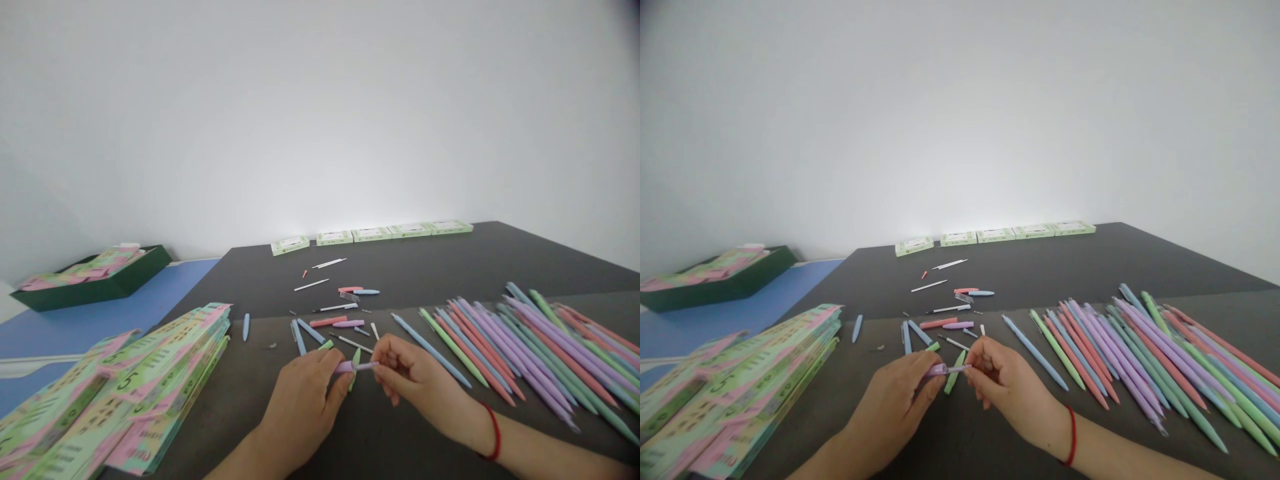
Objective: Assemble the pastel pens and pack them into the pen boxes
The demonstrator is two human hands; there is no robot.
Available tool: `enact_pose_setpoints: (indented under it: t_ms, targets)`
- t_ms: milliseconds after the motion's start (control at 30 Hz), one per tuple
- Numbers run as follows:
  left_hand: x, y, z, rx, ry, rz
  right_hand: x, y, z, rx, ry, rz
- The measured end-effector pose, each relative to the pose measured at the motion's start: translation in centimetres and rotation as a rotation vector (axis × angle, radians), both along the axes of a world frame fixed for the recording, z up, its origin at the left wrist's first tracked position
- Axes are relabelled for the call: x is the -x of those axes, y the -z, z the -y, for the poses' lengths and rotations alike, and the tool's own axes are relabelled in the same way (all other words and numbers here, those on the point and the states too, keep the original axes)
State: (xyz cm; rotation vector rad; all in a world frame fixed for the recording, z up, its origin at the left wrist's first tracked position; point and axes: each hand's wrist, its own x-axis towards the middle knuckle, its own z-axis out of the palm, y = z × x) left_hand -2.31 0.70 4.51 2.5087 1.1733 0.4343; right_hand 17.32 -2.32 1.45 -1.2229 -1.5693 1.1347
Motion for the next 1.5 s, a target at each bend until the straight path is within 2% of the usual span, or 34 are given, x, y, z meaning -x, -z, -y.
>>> enact_pose_setpoints:
  t_ms: [200,300,400,533,667,733,800,867,933,1033,1133,1267,1500]
  targets:
    - [-0.3,0.9,0.2,-0.076,0.037,-0.053,0.2,-0.4,0.6,-0.178,0.016,0.251]
    - [-0.6,1.8,0.6,-0.048,0.072,-0.005,0.2,-0.7,0.6,-0.249,-0.016,0.315]
    - [-0.9,2.3,0.9,0.089,0.116,0.108,0.3,-0.9,0.7,-0.267,-0.049,0.294]
    - [-1.1,2.1,1.2,0.307,0.139,0.273,0.6,-0.9,1.3,-0.239,-0.047,0.17]
    - [-1.3,2.2,1.7,0.597,0.071,0.639,-0.2,-1.1,0.4,-0.137,0.009,0.108]
    - [-1.7,2.8,2.0,0.765,0.085,0.877,-1.2,-1.5,-1.1,-0.098,0.043,0.274]
    - [-2.0,3.4,2.1,0.889,0.161,1.047,-2.2,-2.0,-3.0,-0.16,0.055,0.605]
    - [-2.2,4.0,2.2,0.95,0.214,1.126,-2.8,-2.5,-5.3,-0.255,0.022,0.937]
    - [-2.2,4.3,2.2,0.967,0.215,1.149,-3.0,-2.8,-7.5,-0.262,-0.017,1.069]
    - [-2.0,4.4,2.3,0.969,0.204,1.159,-2.2,-3.0,-10.5,-0.234,-0.07,1.135]
    - [-1.9,4.4,2.4,0.962,0.185,1.182,-1.0,-2.9,-12.3,-0.21,-0.123,1.171]
    - [-1.9,4.6,2.3,0.943,0.161,1.176,-0.8,-2.9,-12.4,-0.191,-0.166,1.189]
    - [-2.1,4.9,2.1,0.899,0.184,1.118,-2.8,-3.6,-10.4,-0.168,-0.148,1.23]
